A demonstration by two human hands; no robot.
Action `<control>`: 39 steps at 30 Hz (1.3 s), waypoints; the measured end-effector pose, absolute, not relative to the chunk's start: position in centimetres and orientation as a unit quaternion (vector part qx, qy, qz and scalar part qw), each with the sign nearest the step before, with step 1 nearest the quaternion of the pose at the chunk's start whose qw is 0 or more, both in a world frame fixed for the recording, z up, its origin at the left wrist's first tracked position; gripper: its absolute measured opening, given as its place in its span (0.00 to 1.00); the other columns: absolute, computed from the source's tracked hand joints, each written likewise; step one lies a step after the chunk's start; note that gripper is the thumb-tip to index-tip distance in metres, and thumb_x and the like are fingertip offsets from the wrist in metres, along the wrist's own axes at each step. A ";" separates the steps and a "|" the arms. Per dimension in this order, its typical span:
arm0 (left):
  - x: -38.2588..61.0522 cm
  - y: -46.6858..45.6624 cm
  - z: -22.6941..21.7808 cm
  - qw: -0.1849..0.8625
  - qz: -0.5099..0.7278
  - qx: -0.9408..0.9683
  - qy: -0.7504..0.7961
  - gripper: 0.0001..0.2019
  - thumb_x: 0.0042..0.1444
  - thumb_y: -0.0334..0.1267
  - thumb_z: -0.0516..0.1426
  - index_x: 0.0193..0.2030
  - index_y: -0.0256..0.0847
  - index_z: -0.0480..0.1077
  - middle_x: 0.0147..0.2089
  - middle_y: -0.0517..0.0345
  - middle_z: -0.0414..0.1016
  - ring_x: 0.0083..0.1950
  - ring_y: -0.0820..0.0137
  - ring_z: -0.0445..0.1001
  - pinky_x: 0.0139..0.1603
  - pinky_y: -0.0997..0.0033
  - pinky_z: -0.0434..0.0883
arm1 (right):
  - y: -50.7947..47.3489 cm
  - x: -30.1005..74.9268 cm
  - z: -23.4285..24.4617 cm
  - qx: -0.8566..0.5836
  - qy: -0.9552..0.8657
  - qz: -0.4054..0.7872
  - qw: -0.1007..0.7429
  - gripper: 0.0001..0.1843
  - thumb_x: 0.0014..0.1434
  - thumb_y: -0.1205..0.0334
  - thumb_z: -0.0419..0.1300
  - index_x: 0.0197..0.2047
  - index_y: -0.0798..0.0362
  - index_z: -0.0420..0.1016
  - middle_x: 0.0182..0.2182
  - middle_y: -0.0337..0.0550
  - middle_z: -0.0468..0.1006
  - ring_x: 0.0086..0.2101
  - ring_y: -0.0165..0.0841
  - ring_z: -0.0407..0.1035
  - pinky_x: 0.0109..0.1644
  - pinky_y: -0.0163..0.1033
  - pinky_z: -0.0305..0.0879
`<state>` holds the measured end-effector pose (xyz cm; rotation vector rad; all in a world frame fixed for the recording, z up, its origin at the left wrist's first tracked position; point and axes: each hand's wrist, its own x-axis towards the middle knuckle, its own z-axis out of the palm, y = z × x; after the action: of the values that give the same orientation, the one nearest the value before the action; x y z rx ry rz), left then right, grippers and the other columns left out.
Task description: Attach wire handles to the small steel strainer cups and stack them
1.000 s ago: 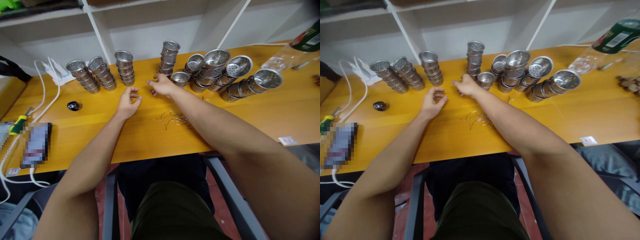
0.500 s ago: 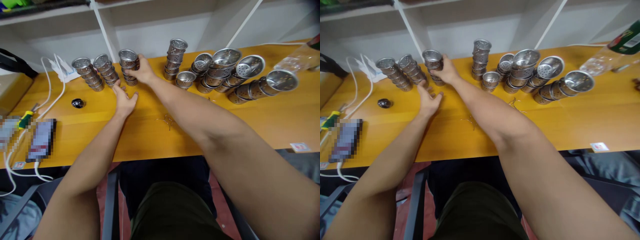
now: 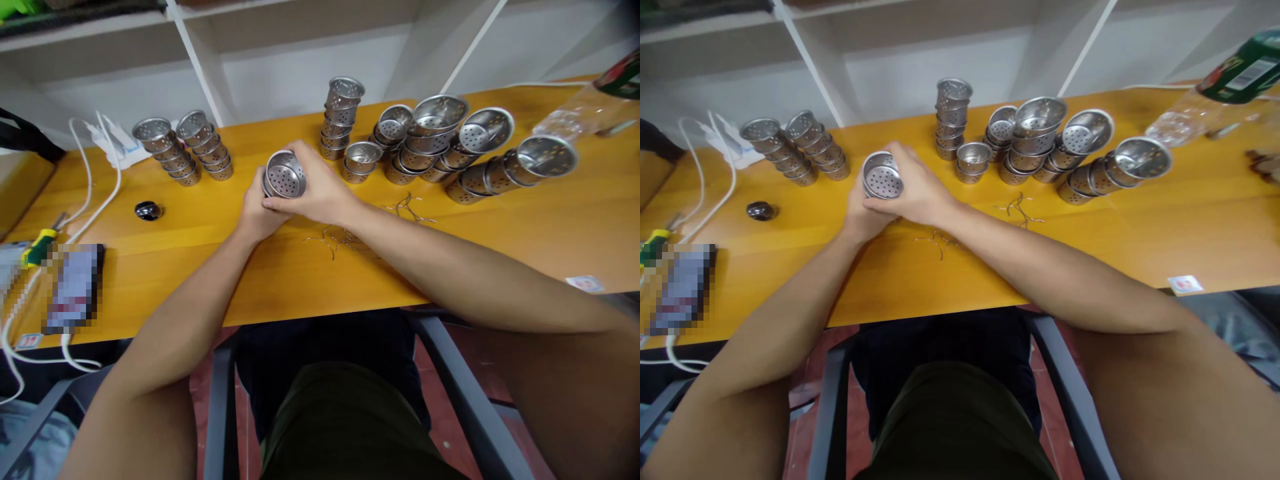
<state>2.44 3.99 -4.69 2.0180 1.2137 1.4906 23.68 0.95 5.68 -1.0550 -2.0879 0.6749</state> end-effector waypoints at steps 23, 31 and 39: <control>-3.1 5.8 -2.7 0.071 0.516 0.695 0.496 0.60 0.68 0.90 0.66 0.86 0.46 0.59 0.87 0.39 0.74 0.87 0.52 0.76 0.89 0.34 0.74 | 2.9 27.8 2.2 -0.516 -0.770 0.224 0.301 0.43 0.65 0.39 0.86 0.72 0.47 0.77 0.61 0.58 0.90 0.63 0.68 0.85 0.74 0.74 0.82; 0.2 0.5 0.8 0.164 0.471 0.760 0.417 0.44 0.62 0.76 0.80 0.73 0.53 0.77 0.69 0.47 0.86 0.72 0.45 0.87 0.81 0.37 0.83 | 3.2 30.8 3.7 -0.507 -0.777 0.149 0.342 0.49 0.73 0.32 0.81 0.84 0.46 0.73 0.79 0.62 0.78 0.80 0.71 0.70 0.89 0.78 0.64; 0.8 -0.6 1.2 0.142 0.432 0.802 0.387 0.40 0.62 0.52 0.85 0.76 0.52 0.78 0.72 0.47 0.86 0.76 0.44 0.85 0.87 0.36 0.80 | 2.6 34.2 4.6 -0.487 -0.843 0.158 0.165 0.41 0.59 0.56 0.86 0.73 0.48 0.82 0.66 0.61 0.87 0.64 0.69 0.84 0.74 0.73 0.82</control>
<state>0.83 -0.62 1.22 2.3152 1.1167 1.2470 34.18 2.61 4.62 -1.3885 -2.4000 0.4510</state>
